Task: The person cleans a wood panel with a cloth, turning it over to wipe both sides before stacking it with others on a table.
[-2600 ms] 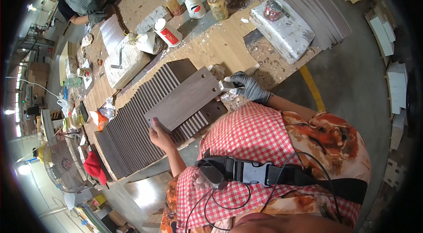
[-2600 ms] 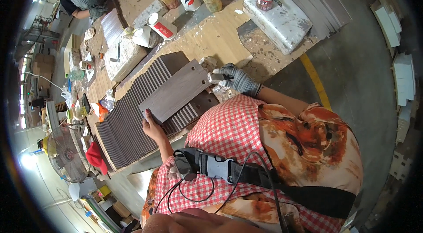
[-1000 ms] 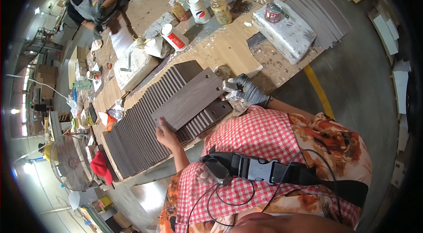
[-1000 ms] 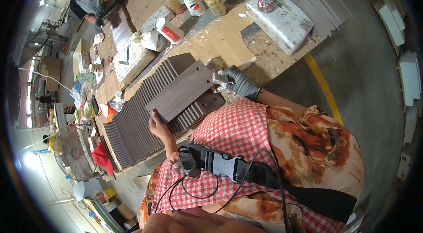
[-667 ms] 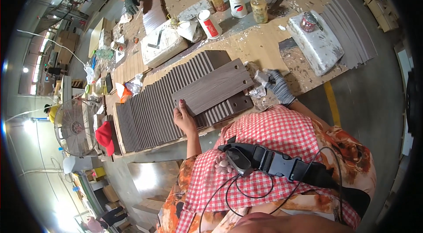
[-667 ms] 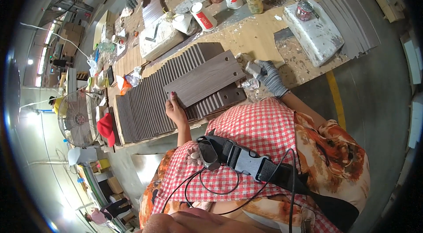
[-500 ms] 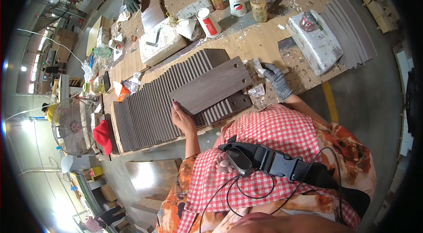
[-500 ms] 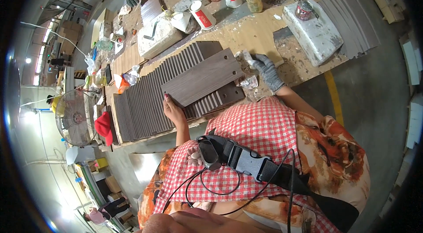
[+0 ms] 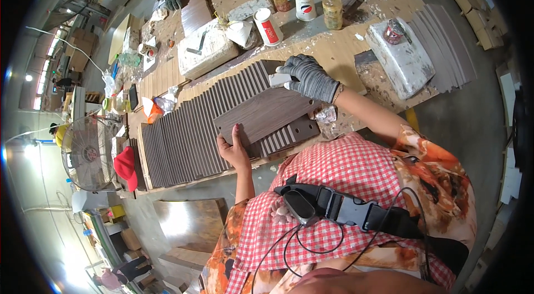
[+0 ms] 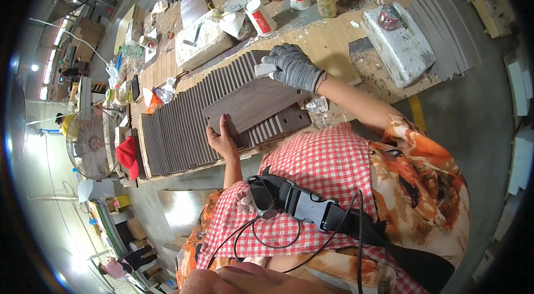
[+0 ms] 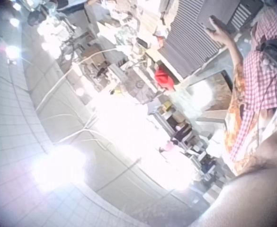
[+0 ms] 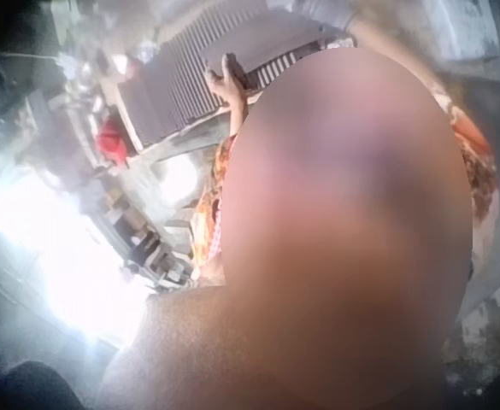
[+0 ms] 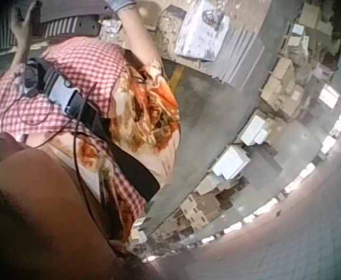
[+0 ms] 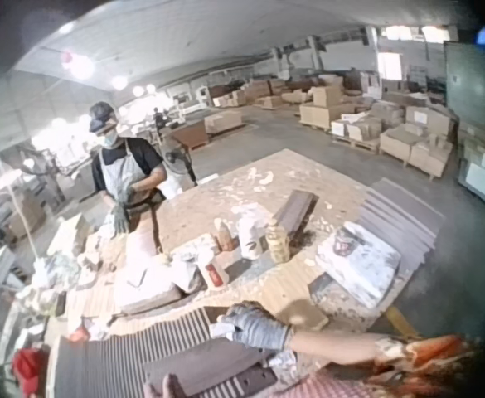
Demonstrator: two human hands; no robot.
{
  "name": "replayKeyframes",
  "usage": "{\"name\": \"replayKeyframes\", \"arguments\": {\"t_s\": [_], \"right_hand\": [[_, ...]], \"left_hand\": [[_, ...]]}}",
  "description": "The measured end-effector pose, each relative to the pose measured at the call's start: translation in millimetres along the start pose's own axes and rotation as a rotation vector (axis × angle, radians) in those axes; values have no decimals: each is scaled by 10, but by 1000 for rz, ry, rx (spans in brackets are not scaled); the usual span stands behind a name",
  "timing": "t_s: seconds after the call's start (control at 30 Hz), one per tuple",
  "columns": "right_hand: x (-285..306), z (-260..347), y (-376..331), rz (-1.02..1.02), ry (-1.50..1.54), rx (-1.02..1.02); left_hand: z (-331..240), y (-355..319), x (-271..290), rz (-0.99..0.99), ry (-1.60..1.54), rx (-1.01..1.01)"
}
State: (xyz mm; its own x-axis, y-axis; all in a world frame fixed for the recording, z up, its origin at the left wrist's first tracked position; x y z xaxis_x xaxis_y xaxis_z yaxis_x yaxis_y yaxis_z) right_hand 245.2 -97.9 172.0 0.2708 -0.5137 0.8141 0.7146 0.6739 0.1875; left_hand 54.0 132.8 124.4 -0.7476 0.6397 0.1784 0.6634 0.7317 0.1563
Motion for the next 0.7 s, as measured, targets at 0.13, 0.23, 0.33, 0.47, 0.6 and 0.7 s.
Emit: {"name": "replayKeyframes", "arguments": {"t_s": [0.13,0.23,0.33,0.47,0.6,0.7], "right_hand": [[-89,177,156,49,67,54],[-216,442,291,29,63,198],[-417,705,441,-6,113,242],[-822,1358,738,56,167,299],[-920,1591,848,49,218,277],[-868,1680,816,-29,295,299]], "left_hand": [[-42,-28,18,-9,-69,29],[-77,-4,17,-27,-7,-19],[-104,12,-80,14,-25,-12],[1,20,115,-44,19,-20],[78,22,130,-92,271,-99],[135,-25,168,-83,334,4]]}}
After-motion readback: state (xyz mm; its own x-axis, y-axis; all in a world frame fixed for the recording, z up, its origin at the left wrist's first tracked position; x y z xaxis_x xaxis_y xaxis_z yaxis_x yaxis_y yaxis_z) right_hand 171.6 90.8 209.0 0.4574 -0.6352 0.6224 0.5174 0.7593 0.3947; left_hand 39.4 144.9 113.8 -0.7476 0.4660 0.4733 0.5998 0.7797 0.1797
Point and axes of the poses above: each hand's wrist, its own y-axis towards the middle knuckle, its own x-axis out of the back of the hand, z = x × y, the point moved 4 cm from there along y, towards the middle knuckle, and after that the axes turned 4 degrees about y, right-handed, at the moved point
